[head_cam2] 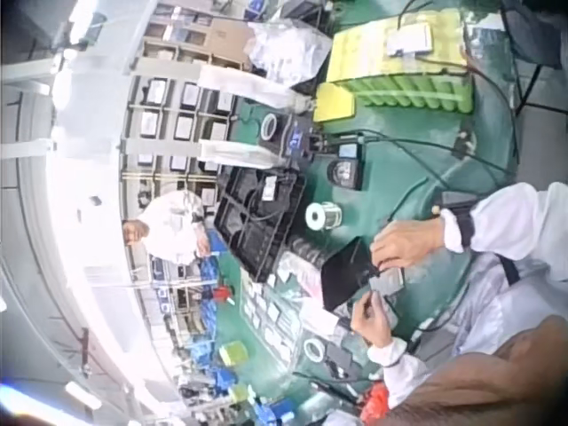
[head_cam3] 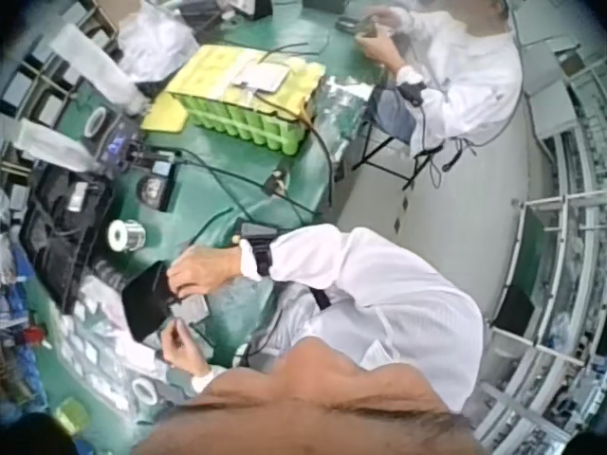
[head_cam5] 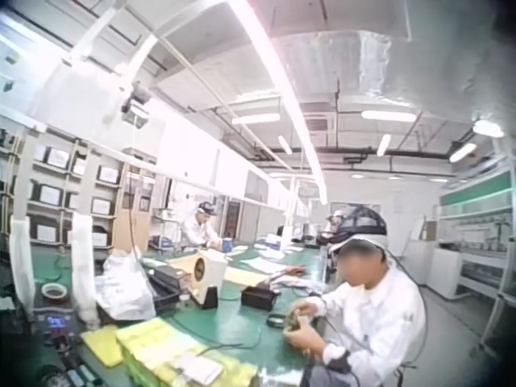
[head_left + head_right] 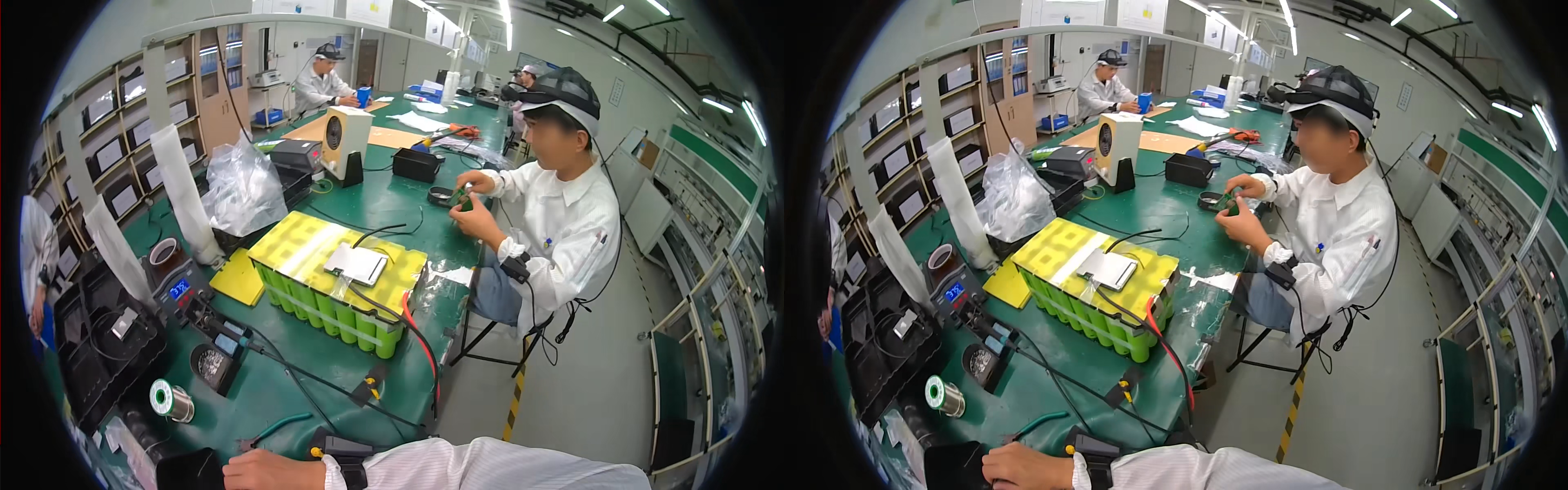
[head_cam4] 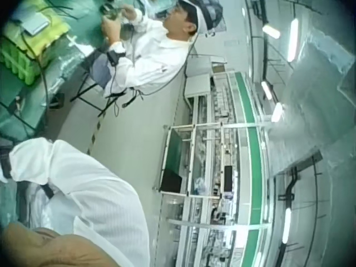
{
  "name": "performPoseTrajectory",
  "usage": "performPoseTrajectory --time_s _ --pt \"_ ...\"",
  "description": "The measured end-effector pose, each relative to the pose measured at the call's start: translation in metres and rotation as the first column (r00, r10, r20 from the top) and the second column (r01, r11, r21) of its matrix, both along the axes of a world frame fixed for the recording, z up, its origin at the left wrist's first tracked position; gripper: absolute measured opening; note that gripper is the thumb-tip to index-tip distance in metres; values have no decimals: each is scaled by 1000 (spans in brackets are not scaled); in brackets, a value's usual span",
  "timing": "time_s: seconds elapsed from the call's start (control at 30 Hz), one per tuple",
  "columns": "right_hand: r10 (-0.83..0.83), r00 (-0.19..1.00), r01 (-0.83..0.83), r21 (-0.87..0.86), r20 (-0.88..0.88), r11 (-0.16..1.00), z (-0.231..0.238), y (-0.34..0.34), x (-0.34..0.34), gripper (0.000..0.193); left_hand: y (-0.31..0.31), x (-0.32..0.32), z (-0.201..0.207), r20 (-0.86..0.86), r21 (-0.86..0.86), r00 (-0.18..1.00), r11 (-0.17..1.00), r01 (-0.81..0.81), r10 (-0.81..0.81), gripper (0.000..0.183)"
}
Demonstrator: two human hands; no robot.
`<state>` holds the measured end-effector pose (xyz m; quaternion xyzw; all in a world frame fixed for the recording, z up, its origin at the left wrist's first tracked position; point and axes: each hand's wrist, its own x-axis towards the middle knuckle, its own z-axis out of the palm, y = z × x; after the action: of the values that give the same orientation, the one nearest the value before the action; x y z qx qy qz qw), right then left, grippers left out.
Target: Soldering electronic components onto a printed circuit board at a workshop table.
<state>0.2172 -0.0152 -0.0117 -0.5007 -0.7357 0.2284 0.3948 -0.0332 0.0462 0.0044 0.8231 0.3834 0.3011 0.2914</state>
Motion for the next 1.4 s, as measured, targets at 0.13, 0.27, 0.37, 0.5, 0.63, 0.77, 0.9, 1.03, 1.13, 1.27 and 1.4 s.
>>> performPoseTrajectory --time_s 0.13,0.27,0.37,0.5,0.63,0.77,0.9,1.03,1.13,1.27,1.4 --pt "-179 979 200 327 -94 924 -14 2 4 17 -8 22 0 144 -207 989 978 5 25 20" --pt "-278 959 284 238 -62 929 0 -6 20 12 -14 27 -7 7 -366 999 930 -46 52 36" --pt "-267 962 274 202 -59 940 -2 1 17 10 -24 24 0 -45 -503 994 858 -104 95 21" --pt "-237 966 251 149 -107 956 -3 4 9 12 -28 19 -11 78 -415 989 906 -79 122 17" --pt "-260 965 263 133 -41 956 -4 -1 8 12 -29 24 -8 46 -346 992 933 -96 120 17" --pt "-286 958 284 116 -2 952 -4 0 13 11 -30 29 -8 -32 -255 993 960 -117 113 17" --pt "-331 943 326 119 31 938 -2 0 11 11 -32 31 -11 43 -202 985 967 -153 165 14" --pt "-339 940 339 188 -33 922 -5 2 11 14 -31 31 -5 96 -243 979 958 -154 181 14" --pt "-333 942 336 166 -45 927 -1 1 9 10 -26 24 -5 96 -274 977 948 -160 192 16" --pt "-348 937 347 202 -33 916 -4 3 11 10 -25 19 -2 158 -370 965 918 -141 212 20" --pt "-386 922 383 232 -32 894 2 6 13 9 -17 18 -4 129 -326 965 929 -174 226 20"
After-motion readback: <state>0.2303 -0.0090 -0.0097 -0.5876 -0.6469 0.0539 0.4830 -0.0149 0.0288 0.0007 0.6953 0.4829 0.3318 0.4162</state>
